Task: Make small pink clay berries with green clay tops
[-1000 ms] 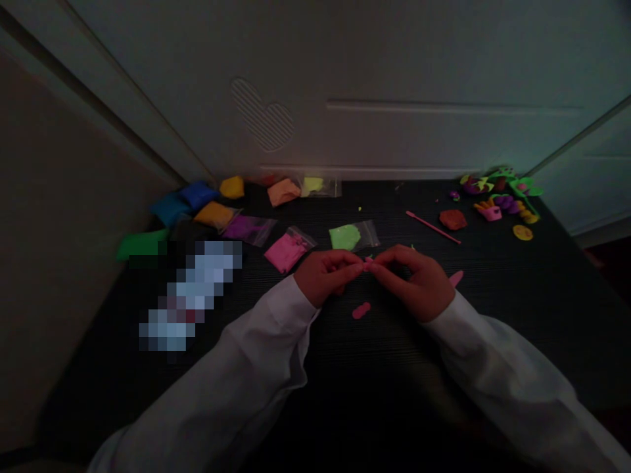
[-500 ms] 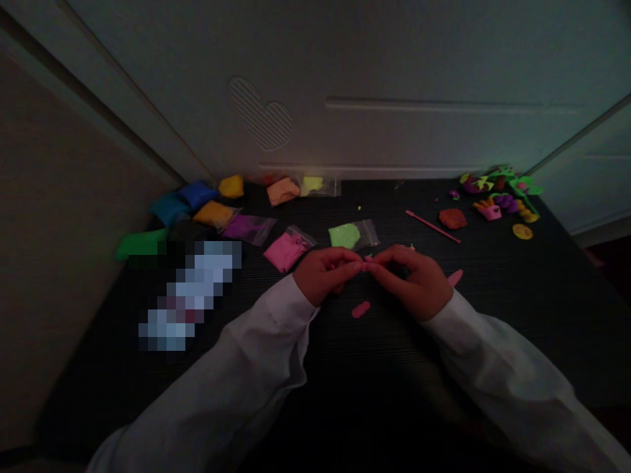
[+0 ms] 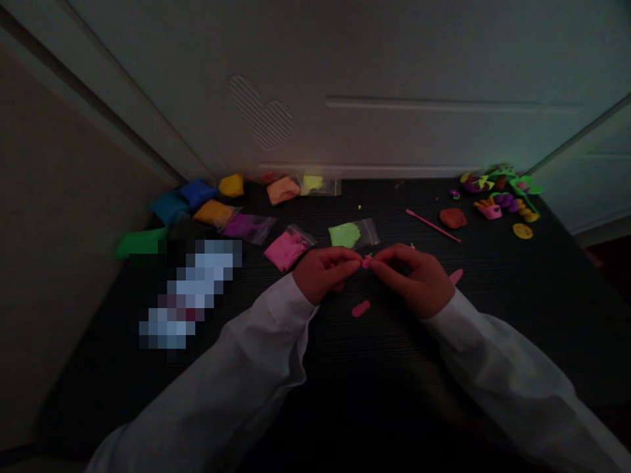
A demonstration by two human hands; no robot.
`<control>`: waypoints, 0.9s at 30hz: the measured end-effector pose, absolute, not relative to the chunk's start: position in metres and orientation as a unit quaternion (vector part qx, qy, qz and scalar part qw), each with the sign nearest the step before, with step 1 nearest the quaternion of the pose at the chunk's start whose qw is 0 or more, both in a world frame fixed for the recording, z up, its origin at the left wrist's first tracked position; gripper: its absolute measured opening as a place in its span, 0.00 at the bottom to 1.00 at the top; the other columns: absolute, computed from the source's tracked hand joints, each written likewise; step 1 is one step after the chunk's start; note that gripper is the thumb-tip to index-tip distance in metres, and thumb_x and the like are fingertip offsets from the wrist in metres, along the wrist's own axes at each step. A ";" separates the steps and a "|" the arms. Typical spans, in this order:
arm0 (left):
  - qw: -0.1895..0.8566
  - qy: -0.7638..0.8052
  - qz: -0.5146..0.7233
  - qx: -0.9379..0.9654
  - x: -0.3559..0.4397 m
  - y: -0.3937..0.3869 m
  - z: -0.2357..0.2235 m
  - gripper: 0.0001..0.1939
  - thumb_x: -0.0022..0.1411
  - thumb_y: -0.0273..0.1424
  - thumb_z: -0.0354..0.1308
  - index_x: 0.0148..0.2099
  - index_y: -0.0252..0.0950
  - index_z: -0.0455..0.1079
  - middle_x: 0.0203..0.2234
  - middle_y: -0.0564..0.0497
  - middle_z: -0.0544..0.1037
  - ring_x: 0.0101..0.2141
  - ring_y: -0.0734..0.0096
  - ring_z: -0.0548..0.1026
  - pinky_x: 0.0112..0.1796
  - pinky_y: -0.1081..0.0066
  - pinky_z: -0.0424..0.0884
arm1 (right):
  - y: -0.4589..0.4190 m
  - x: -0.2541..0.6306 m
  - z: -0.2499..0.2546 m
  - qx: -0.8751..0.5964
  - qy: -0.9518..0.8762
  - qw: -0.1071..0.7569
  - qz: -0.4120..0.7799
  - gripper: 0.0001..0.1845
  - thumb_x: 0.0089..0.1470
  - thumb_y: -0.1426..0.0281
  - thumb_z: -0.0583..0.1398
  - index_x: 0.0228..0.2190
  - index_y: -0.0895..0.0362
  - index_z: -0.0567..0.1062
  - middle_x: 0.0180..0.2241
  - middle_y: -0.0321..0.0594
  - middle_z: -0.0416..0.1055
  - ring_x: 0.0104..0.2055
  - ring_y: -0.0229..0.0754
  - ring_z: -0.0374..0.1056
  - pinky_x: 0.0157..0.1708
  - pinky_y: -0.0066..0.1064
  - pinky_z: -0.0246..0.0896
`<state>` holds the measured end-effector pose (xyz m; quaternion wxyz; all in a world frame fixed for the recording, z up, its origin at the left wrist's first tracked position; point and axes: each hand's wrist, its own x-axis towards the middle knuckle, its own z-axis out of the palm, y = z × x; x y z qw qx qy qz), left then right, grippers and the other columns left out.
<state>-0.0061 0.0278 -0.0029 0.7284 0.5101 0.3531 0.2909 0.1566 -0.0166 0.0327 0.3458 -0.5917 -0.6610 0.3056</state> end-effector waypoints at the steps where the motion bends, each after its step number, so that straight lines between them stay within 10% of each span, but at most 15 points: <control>1: 0.723 0.356 0.291 0.516 -0.006 0.028 -0.003 0.09 0.49 0.34 0.57 0.32 0.34 0.67 0.10 0.61 0.58 0.12 0.87 0.55 0.14 0.80 0.48 | -0.017 0.156 0.033 -0.596 -0.657 0.344 0.308 0.11 0.46 0.63 0.56 0.26 0.58 0.72 0.24 0.36 0.69 0.26 0.34 0.62 0.27 0.28 0.57; 27: 0.720 0.370 0.277 0.518 -0.006 0.027 -0.001 0.12 0.48 0.35 0.57 0.33 0.33 0.67 0.11 0.61 0.57 0.12 0.87 0.54 0.14 0.80 0.47 | -0.016 0.156 0.031 -0.599 -0.637 0.362 0.324 0.11 0.45 0.62 0.56 0.26 0.58 0.72 0.24 0.36 0.69 0.25 0.34 0.62 0.26 0.28 0.57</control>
